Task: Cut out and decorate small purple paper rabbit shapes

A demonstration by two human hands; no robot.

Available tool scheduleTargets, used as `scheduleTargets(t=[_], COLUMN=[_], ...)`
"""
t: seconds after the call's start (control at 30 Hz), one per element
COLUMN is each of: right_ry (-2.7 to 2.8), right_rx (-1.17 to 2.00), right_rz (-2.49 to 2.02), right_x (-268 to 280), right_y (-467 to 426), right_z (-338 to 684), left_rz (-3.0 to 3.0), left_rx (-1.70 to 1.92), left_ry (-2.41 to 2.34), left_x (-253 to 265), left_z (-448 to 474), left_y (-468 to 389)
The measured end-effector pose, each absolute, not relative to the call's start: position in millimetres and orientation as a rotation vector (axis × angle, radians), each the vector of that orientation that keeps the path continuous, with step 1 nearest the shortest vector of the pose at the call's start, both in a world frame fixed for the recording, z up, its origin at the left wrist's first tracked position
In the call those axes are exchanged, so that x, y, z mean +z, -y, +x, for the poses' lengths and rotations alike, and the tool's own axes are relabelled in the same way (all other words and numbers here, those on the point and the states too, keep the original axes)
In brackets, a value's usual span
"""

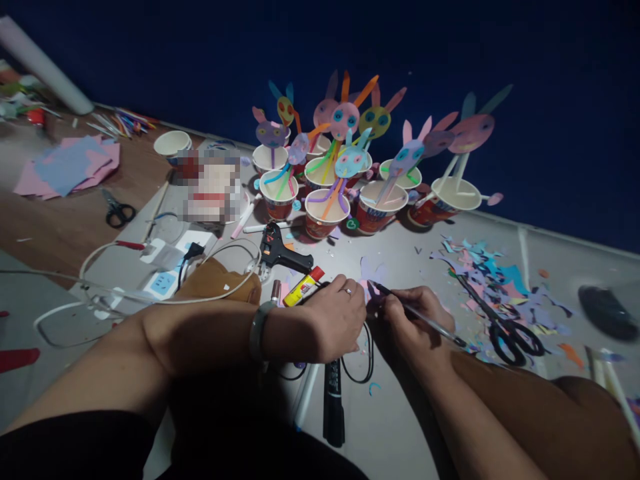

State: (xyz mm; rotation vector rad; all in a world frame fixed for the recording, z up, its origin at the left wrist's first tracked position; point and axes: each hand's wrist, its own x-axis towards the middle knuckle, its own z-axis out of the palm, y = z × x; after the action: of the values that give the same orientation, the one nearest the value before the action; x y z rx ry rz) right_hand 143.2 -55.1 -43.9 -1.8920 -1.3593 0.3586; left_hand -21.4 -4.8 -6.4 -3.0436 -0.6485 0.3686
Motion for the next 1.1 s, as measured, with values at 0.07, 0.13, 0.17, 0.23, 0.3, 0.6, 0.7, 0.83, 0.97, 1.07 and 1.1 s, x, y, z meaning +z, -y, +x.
scheduleTargets(t=[0.07,0.13,0.17,0.23,0.3,0.6,0.7,0.83,0.97,1.07,1.1], right_ry=[1.364,1.358,1.348,1.341,1.346,1.354,1.331,1.331,1.180,1.169,1.175], right_rx=[0.359,0.366,0.367,0.372,0.370,0.339,0.333,0.332,0.342,0.354,0.361], right_rz=[-1.891,-1.898,-1.903,-1.913,-1.921,-1.913,-1.917,-1.925,-1.941,-1.928,-1.921], right_x=[-43.4,-43.8,-44.0,-44.3,-44.2,-45.1,-45.6,-44.9,-43.9,-44.9,-45.7], right_y=[55.0,55.2,55.3,55.7,55.8,56.3,56.9,57.3,59.0,60.7,61.1], right_z=[143.0,143.2,143.3,143.6,143.7,144.3,144.3,144.4,147.4,150.9,151.9], left_rz=[-3.049,-3.052,-3.053,-3.052,-3.052,-3.055,-3.064,-3.062,-3.067,-3.076,-3.078], left_rx=[0.363,0.349,0.344,0.344,0.348,0.340,0.328,0.352,0.385,0.380,0.374], left_ry=[0.646,0.636,0.633,0.636,0.644,0.653,0.650,0.647,0.647,0.642,0.642], left_x=[-6.7,-7.1,-7.1,-7.1,-6.9,-8.1,-8.0,-6.0,-5.4,-6.3,-6.6], left_z=[-21.6,-21.9,-22.0,-22.0,-21.8,-21.3,-21.6,-21.6,-21.2,-21.0,-21.0], left_y=[4.8,4.9,4.9,5.0,5.0,4.9,5.1,4.8,3.8,3.4,3.3])
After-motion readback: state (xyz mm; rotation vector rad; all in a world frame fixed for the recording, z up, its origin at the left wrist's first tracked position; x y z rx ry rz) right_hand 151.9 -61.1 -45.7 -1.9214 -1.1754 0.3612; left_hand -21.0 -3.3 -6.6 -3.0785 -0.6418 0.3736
